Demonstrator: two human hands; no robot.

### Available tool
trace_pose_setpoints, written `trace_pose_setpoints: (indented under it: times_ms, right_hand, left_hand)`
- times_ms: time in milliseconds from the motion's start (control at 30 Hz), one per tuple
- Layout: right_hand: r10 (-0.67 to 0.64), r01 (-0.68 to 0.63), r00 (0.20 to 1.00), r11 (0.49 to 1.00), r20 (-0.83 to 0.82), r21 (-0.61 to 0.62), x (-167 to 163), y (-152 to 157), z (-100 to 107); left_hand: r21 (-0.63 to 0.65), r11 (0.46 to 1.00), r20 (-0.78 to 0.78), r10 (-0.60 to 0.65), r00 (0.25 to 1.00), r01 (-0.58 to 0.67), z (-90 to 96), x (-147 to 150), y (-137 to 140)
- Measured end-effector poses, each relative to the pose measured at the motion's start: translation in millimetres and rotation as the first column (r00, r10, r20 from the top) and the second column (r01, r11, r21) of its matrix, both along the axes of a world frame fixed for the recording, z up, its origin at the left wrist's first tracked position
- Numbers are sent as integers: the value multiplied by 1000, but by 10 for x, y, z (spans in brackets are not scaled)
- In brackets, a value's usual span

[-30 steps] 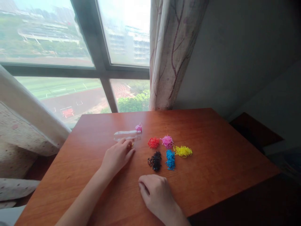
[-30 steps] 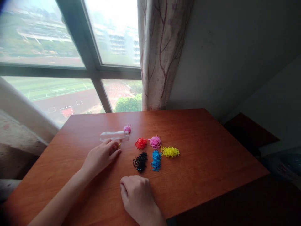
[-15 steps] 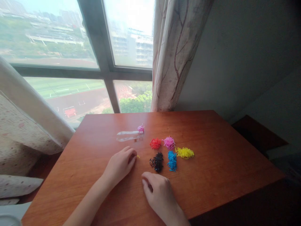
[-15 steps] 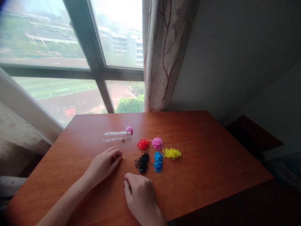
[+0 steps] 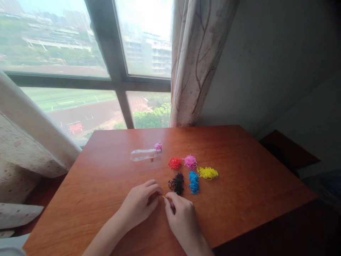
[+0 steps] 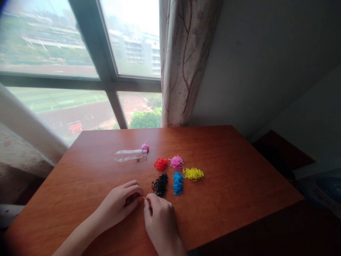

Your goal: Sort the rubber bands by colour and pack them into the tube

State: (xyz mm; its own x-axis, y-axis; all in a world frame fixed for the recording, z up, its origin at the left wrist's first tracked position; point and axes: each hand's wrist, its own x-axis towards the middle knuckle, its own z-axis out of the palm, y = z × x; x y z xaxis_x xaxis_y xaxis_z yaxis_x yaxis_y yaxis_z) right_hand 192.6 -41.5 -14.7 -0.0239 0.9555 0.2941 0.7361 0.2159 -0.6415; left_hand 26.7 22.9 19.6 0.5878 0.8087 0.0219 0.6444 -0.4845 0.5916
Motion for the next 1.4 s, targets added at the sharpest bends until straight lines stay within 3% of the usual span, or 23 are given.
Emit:
trace_pose_setpoints:
  times_ms: [100, 200, 400, 567, 967, 1400]
  right_hand:
    - [-55, 56, 996, 998, -74, 18, 60, -10, 8]
    - [-186, 194, 976, 978, -113, 71, 294, 21, -6]
    - [-482, 478, 876, 867, -9, 141, 1173, 170, -90]
    - [-585, 569, 809, 805, 63, 171, 1586, 256, -121]
    - [-595, 559, 774, 802, 217, 210, 1506, 399, -94]
    - [-563, 527, 810, 822, 164, 218, 1509, 345, -67]
  left_hand:
    - [5, 1000, -6, 15, 1000, -15, -16, -32, 14]
    - [42, 998, -58, 53, 997, -50, -40, -70, 27]
    - [97, 992, -130, 91, 987, -78, -67, -85, 47]
    - [88, 993, -159, 94, 983, -81, -68, -66, 58]
    - [81, 993, -159, 94, 983, -82, -67, -64, 52]
    - [73, 994, -170, 99, 980, -88, -85, -63, 54]
